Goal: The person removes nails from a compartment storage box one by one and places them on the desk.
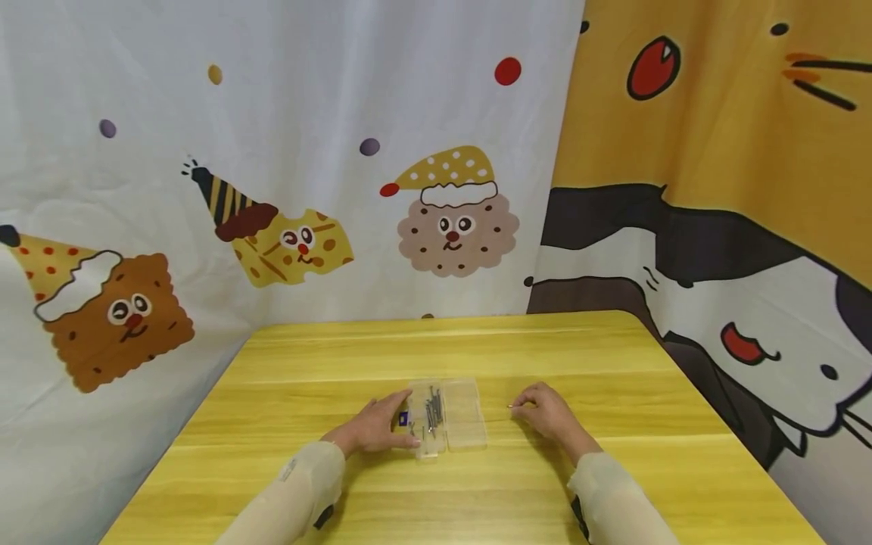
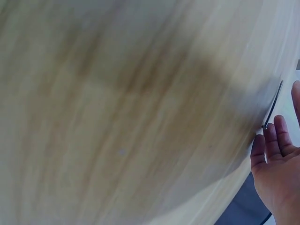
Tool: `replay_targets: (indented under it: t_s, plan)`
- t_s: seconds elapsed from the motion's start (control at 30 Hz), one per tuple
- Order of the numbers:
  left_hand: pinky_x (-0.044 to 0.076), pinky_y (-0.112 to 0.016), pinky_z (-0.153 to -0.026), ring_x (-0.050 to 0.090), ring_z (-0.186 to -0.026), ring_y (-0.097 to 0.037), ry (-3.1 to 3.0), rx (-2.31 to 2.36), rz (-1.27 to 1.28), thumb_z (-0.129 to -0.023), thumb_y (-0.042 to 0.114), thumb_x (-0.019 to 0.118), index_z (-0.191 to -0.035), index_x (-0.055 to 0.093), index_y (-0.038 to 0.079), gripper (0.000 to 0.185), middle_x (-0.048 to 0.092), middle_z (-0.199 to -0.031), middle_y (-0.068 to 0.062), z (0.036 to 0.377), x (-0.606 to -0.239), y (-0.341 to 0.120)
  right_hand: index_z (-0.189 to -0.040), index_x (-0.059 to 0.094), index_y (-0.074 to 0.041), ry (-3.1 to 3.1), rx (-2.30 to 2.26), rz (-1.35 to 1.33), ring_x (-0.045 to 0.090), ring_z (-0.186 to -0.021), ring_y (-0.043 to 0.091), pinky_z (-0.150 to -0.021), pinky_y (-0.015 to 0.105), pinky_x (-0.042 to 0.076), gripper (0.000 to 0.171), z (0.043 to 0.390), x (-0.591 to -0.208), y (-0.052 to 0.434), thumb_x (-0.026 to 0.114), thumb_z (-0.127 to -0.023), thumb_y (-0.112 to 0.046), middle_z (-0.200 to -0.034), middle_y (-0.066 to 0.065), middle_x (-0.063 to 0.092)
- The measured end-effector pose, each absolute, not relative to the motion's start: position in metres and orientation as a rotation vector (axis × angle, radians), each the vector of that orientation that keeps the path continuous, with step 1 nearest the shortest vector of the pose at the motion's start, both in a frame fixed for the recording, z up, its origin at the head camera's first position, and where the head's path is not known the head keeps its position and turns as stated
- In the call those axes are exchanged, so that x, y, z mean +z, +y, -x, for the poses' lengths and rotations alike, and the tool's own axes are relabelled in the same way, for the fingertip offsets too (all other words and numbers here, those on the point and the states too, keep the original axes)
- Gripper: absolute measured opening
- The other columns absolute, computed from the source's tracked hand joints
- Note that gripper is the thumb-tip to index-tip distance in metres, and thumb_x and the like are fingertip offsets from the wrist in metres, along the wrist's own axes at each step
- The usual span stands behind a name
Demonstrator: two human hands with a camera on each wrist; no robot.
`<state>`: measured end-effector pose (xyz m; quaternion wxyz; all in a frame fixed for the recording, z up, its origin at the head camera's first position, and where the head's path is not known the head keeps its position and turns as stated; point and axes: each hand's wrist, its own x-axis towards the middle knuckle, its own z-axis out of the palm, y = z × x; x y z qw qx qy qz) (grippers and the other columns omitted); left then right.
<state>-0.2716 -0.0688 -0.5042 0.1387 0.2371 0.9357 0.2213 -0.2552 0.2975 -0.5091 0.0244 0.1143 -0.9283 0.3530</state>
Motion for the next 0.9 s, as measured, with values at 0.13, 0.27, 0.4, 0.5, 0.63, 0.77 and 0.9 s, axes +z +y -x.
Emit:
replay_targets:
  t_s: [0.13, 0.27, 0.4, 0.5, 0.63, 0.77, 0.9]
  plan:
    - [0.011, -0.053, -0.120, 0.028, -0.146, -0.030, 2.708, 0.634, -0.689, -0.080, 0.072, 0.066, -0.160, 0.020, 0.015, 0.109, 0.031, -0.159, -0.011, 0.271, -0.504, -0.069, -0.087, 0.073, -0.015, -2.866, 1.093, -0.335, 0.058, -0.103, 0.032, -0.087, 0.052, 0.050, 0.008, 0.255, -0.509, 0.299, 0.070, -0.094, -0.015, -0.111, 0.011, 0.061]
    - [0.011, -0.054, -0.120, 0.028, -0.146, -0.031, 2.700, 0.647, -0.691, -0.080, 0.070, 0.067, -0.160, 0.020, 0.013, 0.109, 0.031, -0.159, -0.012, 0.271, -0.503, -0.070, -0.086, 0.073, -0.014, -2.866, 1.070, -0.330, 0.058, -0.104, 0.032, -0.087, 0.053, 0.050, 0.008, 0.254, -0.507, 0.299, 0.070, -0.094, -0.016, -0.111, 0.011, 0.062]
    - [0.010, -0.053, -0.120, 0.029, -0.146, -0.030, 2.703, 0.650, -0.678, -0.079, 0.070, 0.068, -0.159, 0.021, 0.014, 0.108, 0.031, -0.159, -0.011, 0.271, -0.503, -0.069, -0.088, 0.073, -0.012, -2.859, 1.111, -0.304, 0.059, -0.103, 0.032, -0.087, 0.052, 0.051, 0.008, 0.254, -0.503, 0.301, 0.069, -0.095, -0.015, -0.111, 0.012, 0.061]
    - [0.010, -0.052, -0.120, 0.028, -0.146, -0.028, 2.707, 0.638, -0.665, -0.079, 0.071, 0.068, -0.160, 0.021, 0.016, 0.108, 0.031, -0.160, -0.009, 0.271, -0.504, -0.068, -0.091, 0.073, -0.011, -2.843, 1.157, -0.278, 0.058, -0.106, 0.036, -0.088, 0.054, 0.050, 0.009, 0.255, -0.499, 0.302, 0.067, -0.096, -0.017, -0.115, 0.015, 0.060]
    - [0.010, -0.052, -0.120, 0.028, -0.146, -0.028, 2.706, 0.635, -0.662, -0.079, 0.070, 0.068, -0.160, 0.022, 0.016, 0.108, 0.030, -0.160, -0.009, 0.271, -0.503, -0.068, -0.093, 0.072, -0.012, -2.823, 1.182, -0.238, 0.054, -0.114, 0.041, -0.093, 0.059, 0.046, 0.012, 0.257, -0.494, 0.302, 0.066, -0.097, -0.022, -0.123, 0.020, 0.058]
    - [0.009, -0.052, -0.120, 0.028, -0.146, -0.029, 2.703, 0.639, -0.656, -0.079, 0.070, 0.068, -0.160, 0.021, 0.016, 0.108, 0.029, -0.160, -0.009, 0.272, -0.502, -0.067, -0.098, 0.072, -0.012, -2.822, 1.190, -0.215, 0.052, -0.118, 0.041, -0.095, 0.060, 0.044, 0.017, 0.260, -0.489, 0.299, 0.064, -0.099, -0.027, -0.129, 0.021, 0.055]
    - [0.009, -0.051, -0.120, 0.027, -0.146, -0.028, 2.705, 0.641, -0.647, -0.079, 0.071, 0.068, -0.160, 0.021, 0.017, 0.108, 0.029, -0.160, -0.008, 0.272, -0.504, -0.068, -0.104, 0.073, -0.010, -2.805, 1.193, -0.207, 0.052, -0.116, 0.041, -0.094, 0.059, 0.045, 0.022, 0.262, -0.486, 0.290, 0.063, -0.099, -0.029, -0.130, 0.021, 0.056]
